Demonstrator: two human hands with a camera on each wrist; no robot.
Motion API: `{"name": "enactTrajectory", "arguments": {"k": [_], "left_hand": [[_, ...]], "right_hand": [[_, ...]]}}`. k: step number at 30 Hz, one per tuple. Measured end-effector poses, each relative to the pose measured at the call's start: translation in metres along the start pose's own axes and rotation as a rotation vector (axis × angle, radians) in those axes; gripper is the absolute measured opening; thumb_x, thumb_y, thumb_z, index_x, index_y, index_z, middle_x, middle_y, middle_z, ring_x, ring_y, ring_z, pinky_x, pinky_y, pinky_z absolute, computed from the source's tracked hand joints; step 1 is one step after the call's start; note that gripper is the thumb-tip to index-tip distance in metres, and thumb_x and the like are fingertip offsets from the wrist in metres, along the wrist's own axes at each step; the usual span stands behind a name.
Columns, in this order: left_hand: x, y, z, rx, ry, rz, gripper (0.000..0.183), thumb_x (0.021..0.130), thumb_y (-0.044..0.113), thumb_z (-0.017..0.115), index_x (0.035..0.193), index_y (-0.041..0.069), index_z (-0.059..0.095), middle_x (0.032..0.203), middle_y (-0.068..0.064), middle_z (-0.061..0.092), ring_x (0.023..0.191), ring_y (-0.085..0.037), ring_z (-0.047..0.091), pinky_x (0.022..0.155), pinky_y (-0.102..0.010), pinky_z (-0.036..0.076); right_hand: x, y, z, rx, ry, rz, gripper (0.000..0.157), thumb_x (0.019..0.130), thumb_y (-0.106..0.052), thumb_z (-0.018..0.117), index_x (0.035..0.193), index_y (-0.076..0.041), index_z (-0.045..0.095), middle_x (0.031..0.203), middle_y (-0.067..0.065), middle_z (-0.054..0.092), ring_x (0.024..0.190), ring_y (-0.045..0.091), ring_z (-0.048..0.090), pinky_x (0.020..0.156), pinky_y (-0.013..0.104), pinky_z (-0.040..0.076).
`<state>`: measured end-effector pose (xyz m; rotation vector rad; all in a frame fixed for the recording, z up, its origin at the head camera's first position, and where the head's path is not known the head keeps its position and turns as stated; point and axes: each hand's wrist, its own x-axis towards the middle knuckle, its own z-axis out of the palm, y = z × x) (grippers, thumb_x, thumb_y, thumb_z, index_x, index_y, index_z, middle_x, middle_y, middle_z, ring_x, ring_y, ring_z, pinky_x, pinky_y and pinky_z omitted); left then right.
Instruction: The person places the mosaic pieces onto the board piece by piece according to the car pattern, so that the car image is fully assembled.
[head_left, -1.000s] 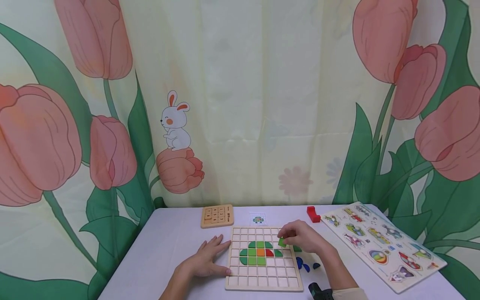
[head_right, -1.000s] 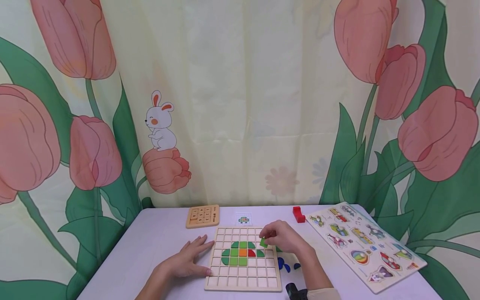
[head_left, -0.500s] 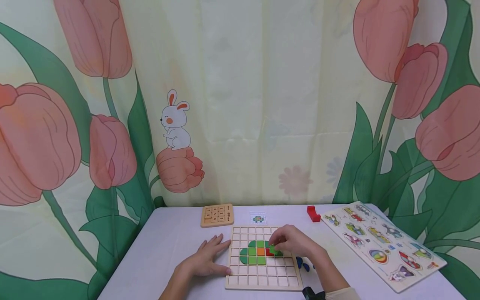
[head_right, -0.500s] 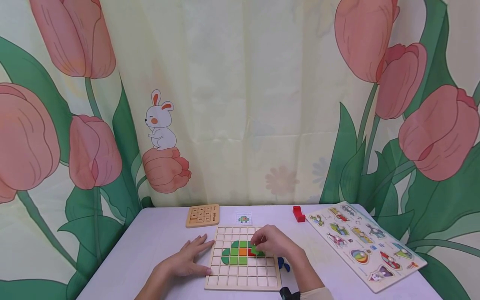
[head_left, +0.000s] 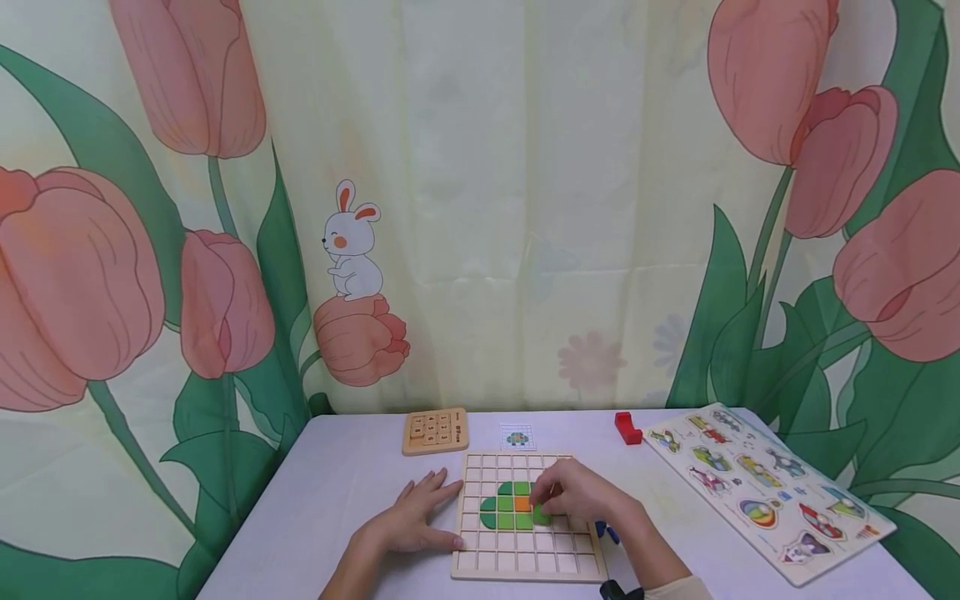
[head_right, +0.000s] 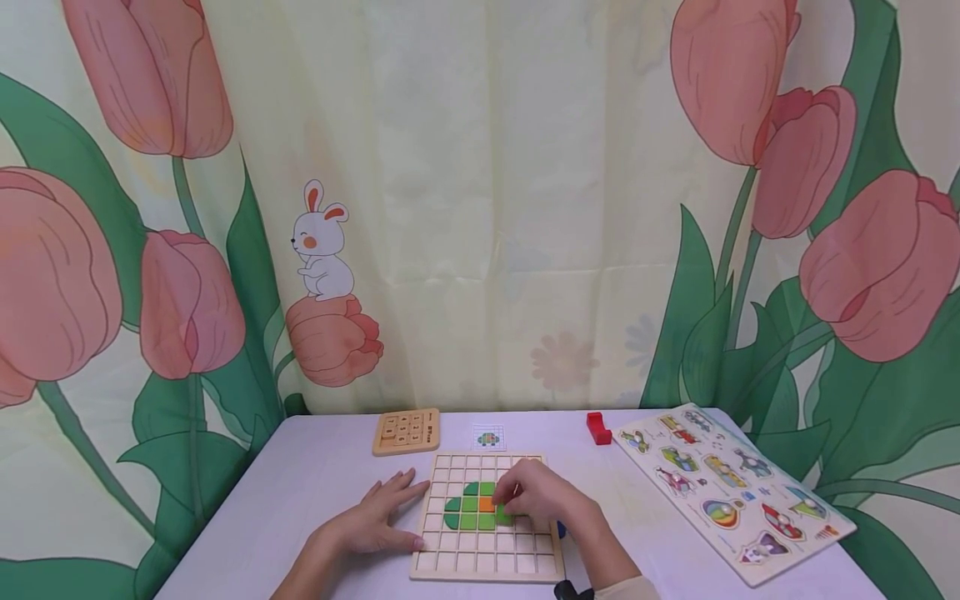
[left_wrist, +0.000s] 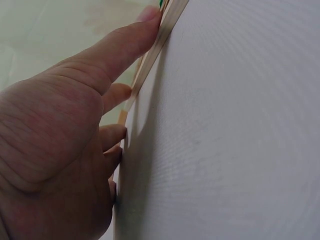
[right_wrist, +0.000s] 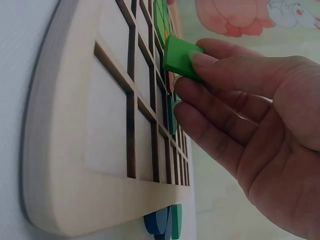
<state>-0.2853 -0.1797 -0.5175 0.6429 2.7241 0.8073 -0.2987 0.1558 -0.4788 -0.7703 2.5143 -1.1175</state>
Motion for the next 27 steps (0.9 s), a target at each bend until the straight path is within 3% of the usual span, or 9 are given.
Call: {"name": "enactTrajectory", "arguments": {"k": [5, 13, 27], "left_hand": [[-0.0006, 0.0008, 0.0001, 0.006, 0.003, 0.001, 0.096, 0.080, 0.061, 0.083, 0.159, 0.021, 0.045, 0.171, -0.019, 0.026, 0.160, -0.043, 0.017, 0.127, -0.069, 0.007], [-0.0015, 0.0008, -0.0006, 0.001, 0.003, 0.002, 0.096, 0.080, 0.061, 0.083, 0.159, 0.020, 0.045, 0.171, -0.019, 0.026, 0.160, -0.043, 0.017, 0.127, -0.069, 0.007], [-0.0006, 0.0002, -0.0008, 0.007, -0.001, 0.000, 0.095, 0.080, 0.061, 0.082, 0.159, 0.021, 0.046, 0.171, -0.019, 0.027, 0.160, -0.043, 0.018, 0.127, -0.069, 0.008]], "right_hand": [[0.0004, -0.0018, 0.0021, -0.005, -0.012, 0.024, 0.022, 0.089, 0.005, 0.076, 0.101, -0.013, 0.083, 0.097, -0.002, 0.077, 0.085, 0.018, 0.061, 0.077, 0.029, 0.058], [0.0011, -0.0020, 0.0028, -0.026, -0.026, 0.016, 0.023, 0.089, 0.005, 0.076, 0.101, -0.013, 0.083, 0.094, -0.004, 0.077, 0.081, 0.014, 0.062, 0.075, 0.024, 0.057], [0.0028, -0.0037, 0.0070, -0.057, -0.021, 0.026, 0.023, 0.084, 0.004, 0.081, 0.094, -0.016, 0.084, 0.089, -0.004, 0.076, 0.077, 0.013, 0.061, 0.071, 0.025, 0.055]]}}
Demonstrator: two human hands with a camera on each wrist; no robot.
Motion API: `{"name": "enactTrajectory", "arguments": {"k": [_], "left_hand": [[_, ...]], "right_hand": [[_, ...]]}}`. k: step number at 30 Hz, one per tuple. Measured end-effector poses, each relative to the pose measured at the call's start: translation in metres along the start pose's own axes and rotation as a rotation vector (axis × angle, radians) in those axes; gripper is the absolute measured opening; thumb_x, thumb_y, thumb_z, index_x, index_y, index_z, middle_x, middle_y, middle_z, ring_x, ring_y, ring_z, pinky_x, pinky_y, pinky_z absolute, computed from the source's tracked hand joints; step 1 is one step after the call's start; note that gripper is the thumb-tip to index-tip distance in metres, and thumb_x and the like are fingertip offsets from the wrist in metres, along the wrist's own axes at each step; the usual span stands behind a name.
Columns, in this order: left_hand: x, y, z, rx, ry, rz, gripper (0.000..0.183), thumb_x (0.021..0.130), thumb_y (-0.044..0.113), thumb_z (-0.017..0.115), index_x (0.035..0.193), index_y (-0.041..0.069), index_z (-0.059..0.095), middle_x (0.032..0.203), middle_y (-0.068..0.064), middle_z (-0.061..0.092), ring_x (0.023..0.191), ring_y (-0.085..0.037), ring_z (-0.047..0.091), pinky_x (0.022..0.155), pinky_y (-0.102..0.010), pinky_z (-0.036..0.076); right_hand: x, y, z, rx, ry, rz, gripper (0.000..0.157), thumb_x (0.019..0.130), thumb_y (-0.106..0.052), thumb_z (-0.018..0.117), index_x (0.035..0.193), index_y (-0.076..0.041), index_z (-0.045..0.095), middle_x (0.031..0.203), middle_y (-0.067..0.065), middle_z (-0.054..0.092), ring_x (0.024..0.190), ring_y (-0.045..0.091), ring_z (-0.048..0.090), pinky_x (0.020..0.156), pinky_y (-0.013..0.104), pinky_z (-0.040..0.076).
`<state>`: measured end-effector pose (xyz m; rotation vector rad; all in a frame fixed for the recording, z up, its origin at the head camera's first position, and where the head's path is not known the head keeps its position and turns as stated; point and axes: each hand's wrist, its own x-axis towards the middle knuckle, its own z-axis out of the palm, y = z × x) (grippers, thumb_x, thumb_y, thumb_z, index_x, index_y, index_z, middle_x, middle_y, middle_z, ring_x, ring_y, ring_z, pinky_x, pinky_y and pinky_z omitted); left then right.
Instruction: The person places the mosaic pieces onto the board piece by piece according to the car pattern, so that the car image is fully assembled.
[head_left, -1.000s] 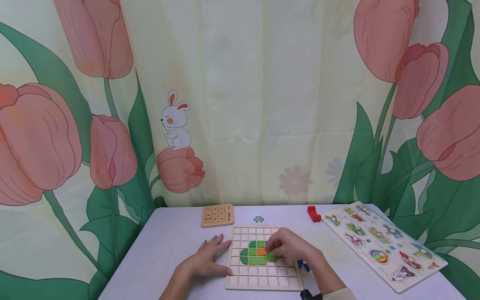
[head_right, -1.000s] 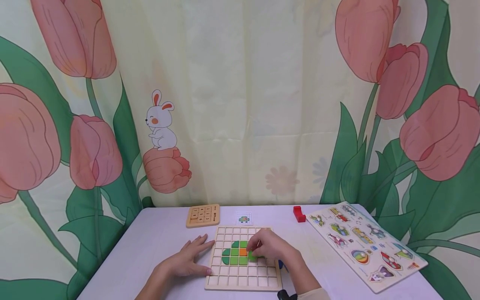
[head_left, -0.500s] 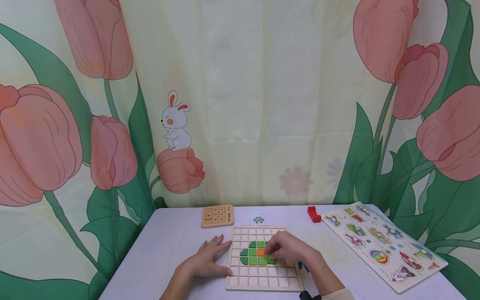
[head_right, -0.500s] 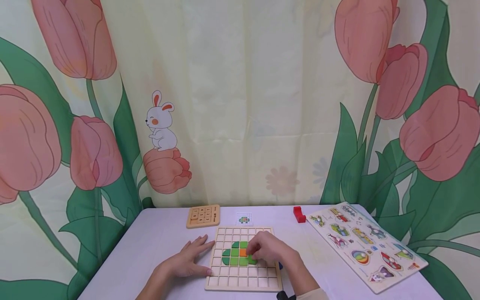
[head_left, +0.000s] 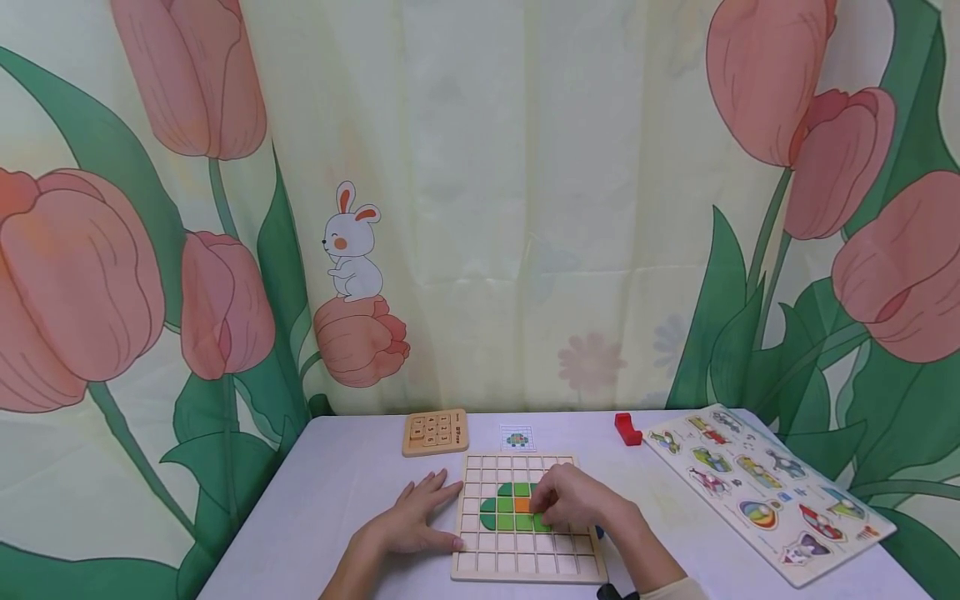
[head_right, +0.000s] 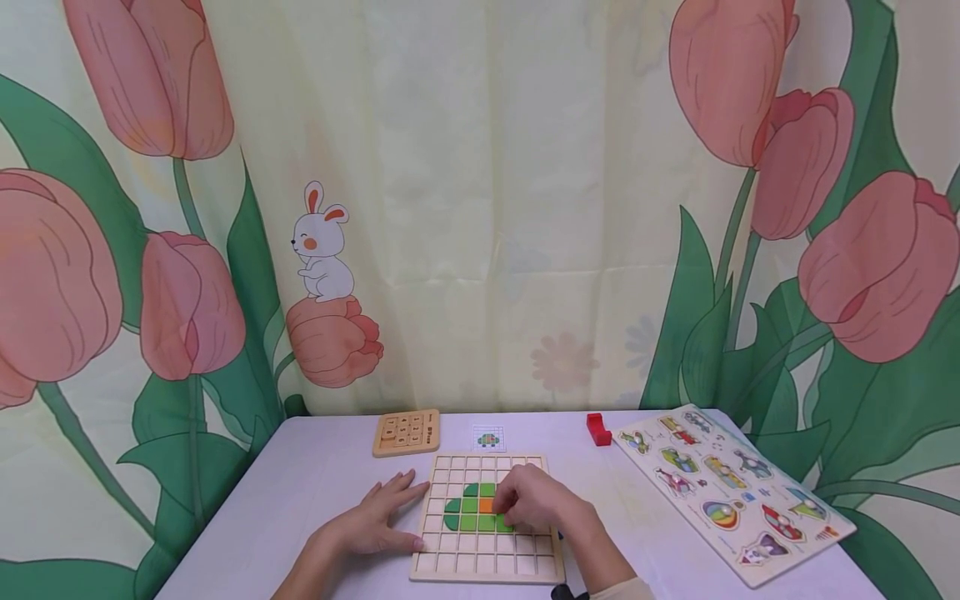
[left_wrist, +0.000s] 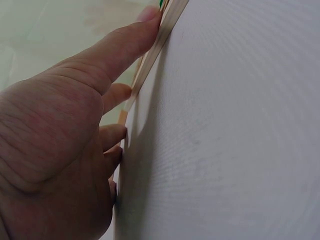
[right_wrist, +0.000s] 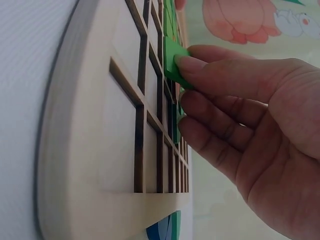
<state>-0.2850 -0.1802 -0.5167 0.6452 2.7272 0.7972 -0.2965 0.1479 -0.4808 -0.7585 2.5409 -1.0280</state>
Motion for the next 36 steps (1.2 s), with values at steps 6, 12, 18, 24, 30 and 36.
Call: {"name": "enactTrajectory", "arguments": {"k": [6, 12, 18, 24, 30, 36], "left_hand": [[0.0002, -0.0014, 0.0004, 0.005, 0.002, 0.002, 0.096, 0.080, 0.062, 0.082, 0.159, 0.021, 0.045, 0.171, -0.020, 0.027, 0.160, -0.044, 0.018, 0.127, -0.069, 0.008], [0.0006, -0.0017, 0.0000, 0.009, 0.007, 0.004, 0.096, 0.080, 0.062, 0.082, 0.159, 0.022, 0.045, 0.171, -0.019, 0.027, 0.160, -0.043, 0.018, 0.127, -0.069, 0.007], [0.0000, 0.0001, -0.0013, 0.004, 0.003, -0.004, 0.096, 0.080, 0.062, 0.082, 0.159, 0.022, 0.045, 0.171, -0.019, 0.027, 0.160, -0.043, 0.017, 0.127, -0.069, 0.007], [0.0001, -0.0001, -0.0011, 0.002, 0.004, -0.004, 0.097, 0.080, 0.063, 0.082, 0.159, 0.021, 0.045, 0.171, -0.019, 0.027, 0.160, -0.043, 0.018, 0.128, -0.068, 0.007], [0.0013, -0.0008, 0.0002, 0.004, 0.003, -0.010, 0.097, 0.079, 0.063, 0.082, 0.159, 0.022, 0.045, 0.171, -0.018, 0.027, 0.161, -0.042, 0.017, 0.128, -0.068, 0.007], [0.0016, -0.0010, 0.0006, -0.004, 0.001, -0.007, 0.096, 0.079, 0.062, 0.082, 0.159, 0.023, 0.046, 0.171, -0.018, 0.026, 0.160, -0.042, 0.017, 0.128, -0.068, 0.007]], "right_hand": [[-0.0009, -0.0019, 0.0018, -0.031, 0.005, 0.001, 0.021, 0.082, 0.002, 0.083, 0.092, -0.017, 0.084, 0.085, -0.006, 0.072, 0.079, 0.014, 0.058, 0.069, 0.025, 0.051], [-0.0004, -0.0028, 0.0029, -0.041, 0.011, 0.025, 0.021, 0.082, -0.002, 0.085, 0.094, -0.019, 0.084, 0.085, -0.009, 0.072, 0.078, 0.014, 0.059, 0.069, 0.024, 0.053], [0.0000, -0.0029, 0.0026, -0.040, 0.012, 0.030, 0.020, 0.081, -0.002, 0.086, 0.094, -0.017, 0.083, 0.082, -0.007, 0.072, 0.077, 0.015, 0.059, 0.068, 0.024, 0.052], [-0.0009, -0.0026, 0.0019, -0.047, 0.010, 0.046, 0.020, 0.081, -0.004, 0.087, 0.097, -0.017, 0.084, 0.084, -0.006, 0.072, 0.080, 0.015, 0.059, 0.070, 0.024, 0.053], [-0.0006, -0.0005, 0.0021, -0.055, 0.008, 0.042, 0.017, 0.081, -0.003, 0.086, 0.094, -0.015, 0.084, 0.084, -0.005, 0.072, 0.078, 0.014, 0.059, 0.070, 0.023, 0.054], [-0.0010, 0.0007, 0.0026, -0.062, 0.002, 0.039, 0.016, 0.082, -0.002, 0.085, 0.092, -0.015, 0.084, 0.085, -0.005, 0.070, 0.079, 0.012, 0.059, 0.070, 0.023, 0.053]]}}
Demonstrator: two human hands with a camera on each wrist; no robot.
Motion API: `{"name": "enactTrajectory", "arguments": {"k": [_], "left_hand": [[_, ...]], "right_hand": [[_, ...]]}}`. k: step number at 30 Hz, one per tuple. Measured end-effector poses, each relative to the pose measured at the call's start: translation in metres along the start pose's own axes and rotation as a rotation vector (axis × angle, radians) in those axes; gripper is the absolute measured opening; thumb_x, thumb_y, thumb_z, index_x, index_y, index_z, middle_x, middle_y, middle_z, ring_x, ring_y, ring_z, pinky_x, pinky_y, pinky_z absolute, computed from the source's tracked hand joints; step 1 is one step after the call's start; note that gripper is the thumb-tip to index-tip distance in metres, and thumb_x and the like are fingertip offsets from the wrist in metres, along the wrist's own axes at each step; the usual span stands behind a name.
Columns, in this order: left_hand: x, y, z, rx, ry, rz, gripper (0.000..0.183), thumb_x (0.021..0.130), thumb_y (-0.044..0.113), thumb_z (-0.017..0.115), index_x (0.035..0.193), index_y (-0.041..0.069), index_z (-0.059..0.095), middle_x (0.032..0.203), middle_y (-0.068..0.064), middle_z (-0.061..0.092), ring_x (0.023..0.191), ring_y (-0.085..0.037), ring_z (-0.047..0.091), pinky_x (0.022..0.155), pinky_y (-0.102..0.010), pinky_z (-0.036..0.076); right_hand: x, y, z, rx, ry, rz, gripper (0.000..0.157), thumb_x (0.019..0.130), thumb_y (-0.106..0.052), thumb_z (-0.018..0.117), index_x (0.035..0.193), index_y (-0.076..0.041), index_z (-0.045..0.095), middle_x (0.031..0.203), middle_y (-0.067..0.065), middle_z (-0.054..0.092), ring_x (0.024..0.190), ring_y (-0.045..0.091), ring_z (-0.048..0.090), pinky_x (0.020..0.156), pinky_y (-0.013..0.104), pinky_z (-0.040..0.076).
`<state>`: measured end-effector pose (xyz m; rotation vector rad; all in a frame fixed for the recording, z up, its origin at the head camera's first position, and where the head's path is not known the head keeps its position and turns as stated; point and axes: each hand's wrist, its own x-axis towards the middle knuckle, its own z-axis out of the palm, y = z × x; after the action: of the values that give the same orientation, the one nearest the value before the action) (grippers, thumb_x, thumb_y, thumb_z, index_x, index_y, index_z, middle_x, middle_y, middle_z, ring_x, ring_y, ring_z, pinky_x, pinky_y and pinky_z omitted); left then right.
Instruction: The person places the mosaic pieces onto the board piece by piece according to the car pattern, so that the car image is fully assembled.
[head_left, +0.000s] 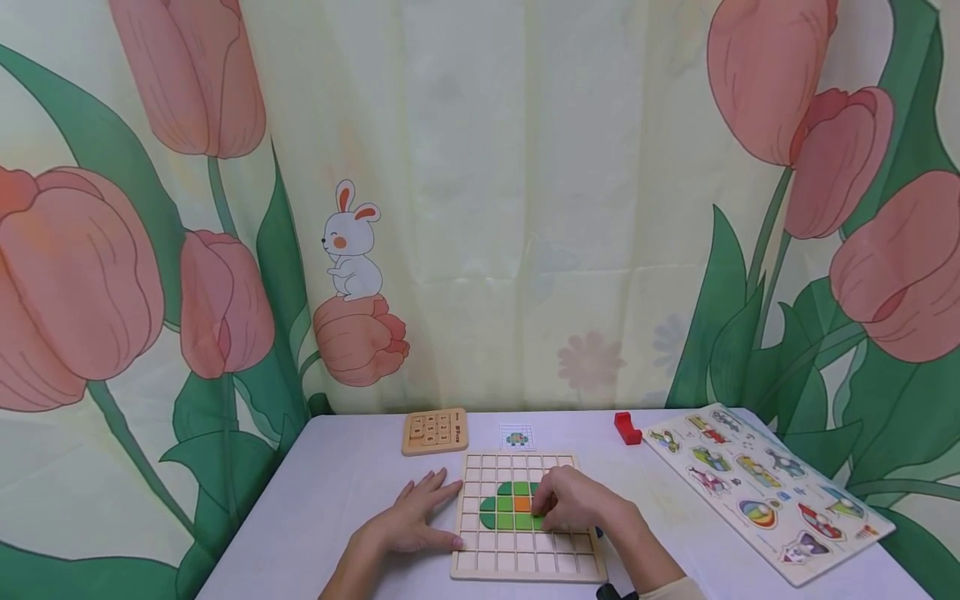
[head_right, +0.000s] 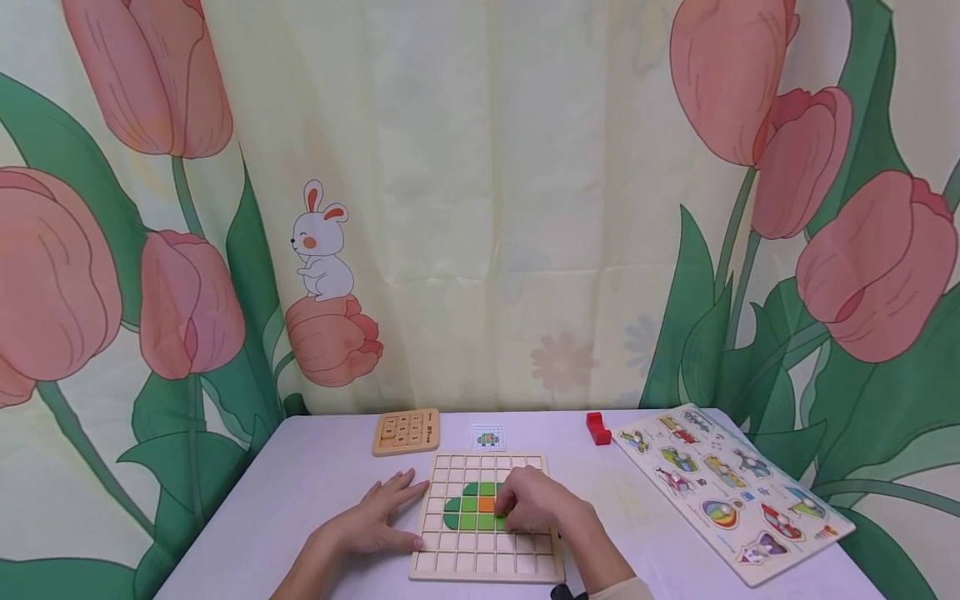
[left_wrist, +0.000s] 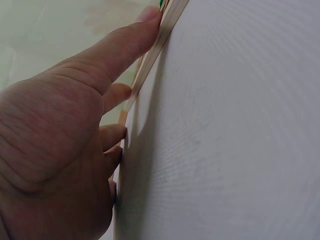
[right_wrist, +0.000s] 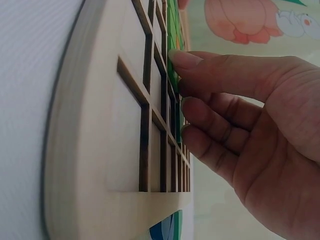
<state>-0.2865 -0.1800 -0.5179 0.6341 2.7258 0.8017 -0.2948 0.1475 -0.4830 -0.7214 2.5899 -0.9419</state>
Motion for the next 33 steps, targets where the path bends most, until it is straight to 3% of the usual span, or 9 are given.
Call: {"name": "enactTrajectory", "arguments": {"k": [5, 11, 22, 33], "left_hand": [[-0.001, -0.001, 0.000, -0.003, 0.003, 0.016, 0.095, 0.080, 0.062, 0.082, 0.158, 0.022, 0.046, 0.171, -0.020, 0.026, 0.160, -0.043, 0.018, 0.127, -0.069, 0.007], [-0.002, -0.001, 0.000, -0.001, 0.005, 0.017, 0.095, 0.080, 0.061, 0.083, 0.158, 0.022, 0.046, 0.171, -0.020, 0.027, 0.160, -0.043, 0.019, 0.127, -0.070, 0.007], [-0.002, 0.000, 0.000, -0.001, 0.003, 0.013, 0.095, 0.080, 0.061, 0.082, 0.158, 0.022, 0.046, 0.171, -0.019, 0.026, 0.160, -0.043, 0.018, 0.127, -0.069, 0.007], [-0.001, 0.000, -0.001, 0.006, 0.001, 0.006, 0.094, 0.080, 0.061, 0.082, 0.158, 0.023, 0.046, 0.171, -0.019, 0.027, 0.160, -0.043, 0.019, 0.127, -0.069, 0.007]], "right_hand": [[-0.001, 0.001, -0.003, 0.008, 0.024, -0.012, 0.015, 0.086, -0.005, 0.082, 0.094, -0.017, 0.084, 0.090, -0.006, 0.072, 0.084, 0.014, 0.060, 0.075, 0.028, 0.055], [-0.001, 0.010, -0.012, 0.027, 0.134, -0.040, 0.019, 0.092, -0.012, 0.079, 0.110, -0.013, 0.081, 0.099, -0.002, 0.072, 0.085, 0.015, 0.059, 0.070, 0.023, 0.052], [-0.012, 0.021, -0.028, 0.013, 0.275, 0.048, 0.028, 0.090, -0.014, 0.081, 0.118, -0.013, 0.078, 0.095, -0.005, 0.068, 0.087, 0.016, 0.057, 0.068, 0.023, 0.053], [-0.021, 0.032, -0.038, 0.071, 0.315, 0.164, 0.028, 0.089, -0.010, 0.081, 0.117, -0.011, 0.078, 0.092, -0.001, 0.066, 0.088, 0.017, 0.058, 0.070, 0.025, 0.055]]}}
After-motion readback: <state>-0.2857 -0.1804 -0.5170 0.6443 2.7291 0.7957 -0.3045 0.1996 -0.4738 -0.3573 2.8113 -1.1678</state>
